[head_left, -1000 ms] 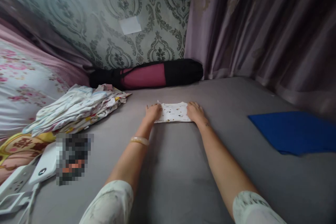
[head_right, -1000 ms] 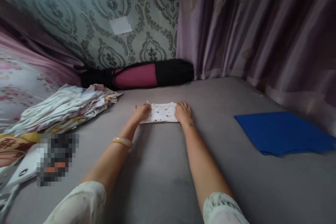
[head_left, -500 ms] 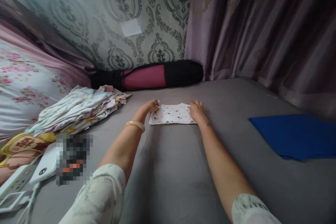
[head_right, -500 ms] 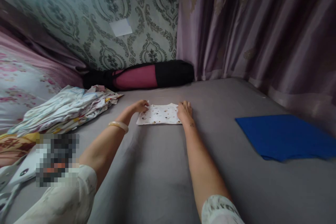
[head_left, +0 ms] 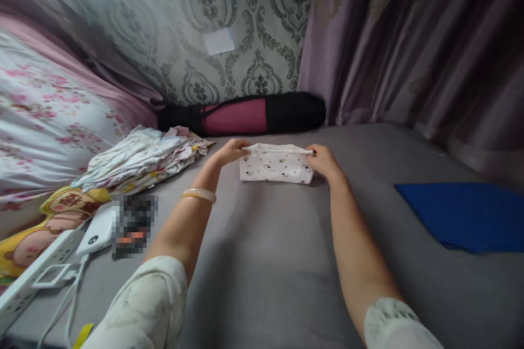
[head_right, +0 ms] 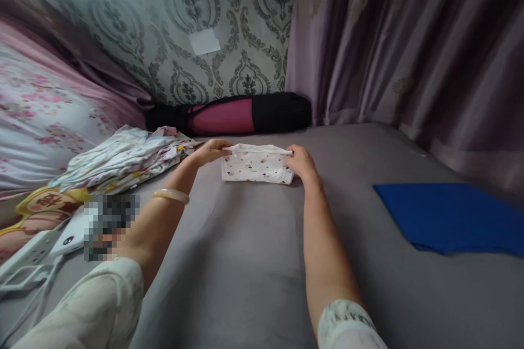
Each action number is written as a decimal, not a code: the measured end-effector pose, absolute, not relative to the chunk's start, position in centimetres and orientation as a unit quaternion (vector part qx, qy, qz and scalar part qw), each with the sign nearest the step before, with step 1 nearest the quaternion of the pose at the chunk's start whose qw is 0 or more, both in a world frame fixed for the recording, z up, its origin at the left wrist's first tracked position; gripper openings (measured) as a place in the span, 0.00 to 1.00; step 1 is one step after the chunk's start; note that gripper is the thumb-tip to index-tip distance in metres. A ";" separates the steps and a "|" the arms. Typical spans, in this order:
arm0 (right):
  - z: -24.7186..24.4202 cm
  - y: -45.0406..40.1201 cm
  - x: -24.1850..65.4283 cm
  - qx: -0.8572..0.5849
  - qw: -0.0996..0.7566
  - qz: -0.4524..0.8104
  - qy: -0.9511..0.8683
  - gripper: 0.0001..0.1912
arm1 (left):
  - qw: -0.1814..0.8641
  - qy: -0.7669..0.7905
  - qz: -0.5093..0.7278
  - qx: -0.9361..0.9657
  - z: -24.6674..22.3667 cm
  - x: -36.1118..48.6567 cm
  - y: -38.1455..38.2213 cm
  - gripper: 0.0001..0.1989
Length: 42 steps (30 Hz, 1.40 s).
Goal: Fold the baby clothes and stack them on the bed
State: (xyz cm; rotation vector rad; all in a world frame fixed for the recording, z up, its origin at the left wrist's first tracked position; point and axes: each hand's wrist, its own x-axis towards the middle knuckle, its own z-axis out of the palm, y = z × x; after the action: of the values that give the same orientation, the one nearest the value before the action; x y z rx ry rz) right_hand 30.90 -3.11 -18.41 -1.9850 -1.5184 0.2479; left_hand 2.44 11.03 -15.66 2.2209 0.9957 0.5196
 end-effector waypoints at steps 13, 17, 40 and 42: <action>-17.0 -5.1 32.1 -0.666 0.180 0.257 -0.677 0.19 | 0.144 0.315 0.166 0.923 -18.8 -1.4 4.4 0.14; -16.9 -5.4 31.9 -0.671 0.115 0.301 -0.668 0.19 | 0.127 0.289 0.125 0.941 -20.0 -2.0 2.5 0.16; -22.1 -4.4 19.6 -0.680 0.071 0.092 -0.724 0.32 | 0.063 0.465 0.095 0.878 -23.3 7.3 -0.3 0.25; -22.9 -4.6 19.7 -0.680 0.085 0.074 -0.725 0.32 | 0.057 0.465 0.091 0.879 -23.7 7.2 -0.2 0.26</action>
State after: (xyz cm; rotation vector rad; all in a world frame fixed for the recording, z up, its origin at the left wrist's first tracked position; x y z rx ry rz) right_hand 19.68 -4.55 -22.95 -2.0266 -2.1621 0.2195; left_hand 7.17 -0.22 -23.73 2.6647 1.4086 0.2761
